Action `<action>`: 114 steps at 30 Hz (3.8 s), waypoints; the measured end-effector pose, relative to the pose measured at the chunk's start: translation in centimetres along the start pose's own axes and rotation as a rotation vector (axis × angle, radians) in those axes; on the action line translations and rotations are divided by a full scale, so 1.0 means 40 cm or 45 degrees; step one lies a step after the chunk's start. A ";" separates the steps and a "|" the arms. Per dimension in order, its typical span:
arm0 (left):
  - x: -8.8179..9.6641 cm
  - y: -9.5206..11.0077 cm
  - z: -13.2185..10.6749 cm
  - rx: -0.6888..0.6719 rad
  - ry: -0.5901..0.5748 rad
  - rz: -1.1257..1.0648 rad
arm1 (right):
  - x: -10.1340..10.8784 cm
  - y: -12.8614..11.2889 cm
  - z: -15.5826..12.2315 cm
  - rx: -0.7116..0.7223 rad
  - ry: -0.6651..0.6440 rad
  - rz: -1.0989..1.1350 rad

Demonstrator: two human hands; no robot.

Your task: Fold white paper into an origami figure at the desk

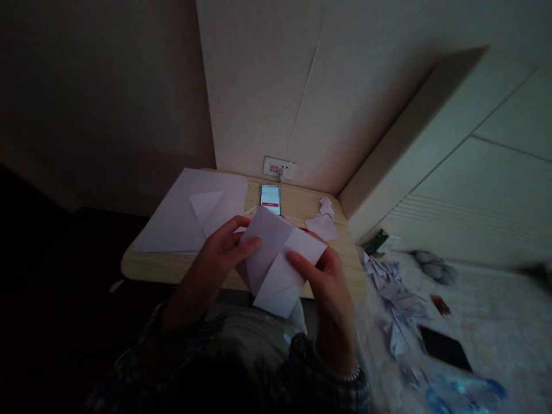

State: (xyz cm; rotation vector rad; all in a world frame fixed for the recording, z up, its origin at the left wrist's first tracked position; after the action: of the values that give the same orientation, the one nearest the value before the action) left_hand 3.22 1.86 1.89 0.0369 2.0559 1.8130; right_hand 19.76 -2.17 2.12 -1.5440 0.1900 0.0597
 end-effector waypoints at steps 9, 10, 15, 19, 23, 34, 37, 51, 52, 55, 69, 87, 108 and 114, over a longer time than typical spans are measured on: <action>-0.018 -0.006 -0.032 0.392 -0.152 -0.113 | -0.003 0.029 -0.001 -0.128 -0.056 0.036; -0.019 -0.009 -0.034 0.426 -0.163 -0.143 | -0.004 0.031 -0.002 -0.149 -0.065 0.059; -0.027 -0.019 -0.034 0.468 -0.214 -0.227 | -0.011 0.032 -0.003 -0.197 -0.123 0.184; -0.029 -0.024 -0.022 0.391 -0.239 -0.155 | -0.018 0.028 0.000 -0.168 -0.176 0.205; -0.018 -0.010 -0.001 0.061 -0.169 0.062 | -0.014 0.031 0.003 -0.136 -0.146 0.217; -0.060 0.065 -0.053 -0.685 -0.183 0.986 | -0.011 0.016 0.013 0.079 0.067 0.237; -0.079 0.045 -0.055 -0.592 -0.396 0.865 | -0.016 0.011 0.010 0.141 0.113 0.233; -0.080 0.029 -0.049 -0.367 -0.310 0.820 | -0.019 -0.052 -0.022 0.511 0.259 -0.352; -0.083 0.029 -0.049 -0.362 -0.343 0.818 | -0.018 -0.061 -0.026 0.563 0.269 -0.418; -0.092 0.025 -0.052 -0.326 -0.466 0.833 | -0.018 -0.072 -0.027 0.588 0.179 -0.531; -0.023 0.038 -0.025 -0.179 -0.195 0.822 | 0.026 -0.045 -0.020 0.392 0.170 -0.399; -0.035 0.064 -0.035 -0.421 -0.069 1.015 | -0.049 -0.082 -0.027 0.663 -0.054 -1.012; 0.005 0.095 -0.044 -0.538 0.223 1.070 | 0.018 -0.081 -0.013 0.583 -0.004 -0.820; -0.001 0.063 -0.011 -0.582 0.092 1.027 | -0.005 -0.069 -0.004 0.558 -0.008 -0.924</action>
State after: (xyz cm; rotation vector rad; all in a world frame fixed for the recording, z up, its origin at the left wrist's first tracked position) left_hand 2.50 1.83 4.35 0.7752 1.7296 2.7459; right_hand 19.97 -2.40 4.89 -1.0983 -0.3499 -0.5182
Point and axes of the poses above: each hand's wrist, its own z-axis towards the middle knuckle, its own x-axis out of the back of the hand, y = z × x, the point moved 6 cm from there along z, towards the middle knuckle, and after that the axes turned 5 degrees about -y, right-handed, at the moved point
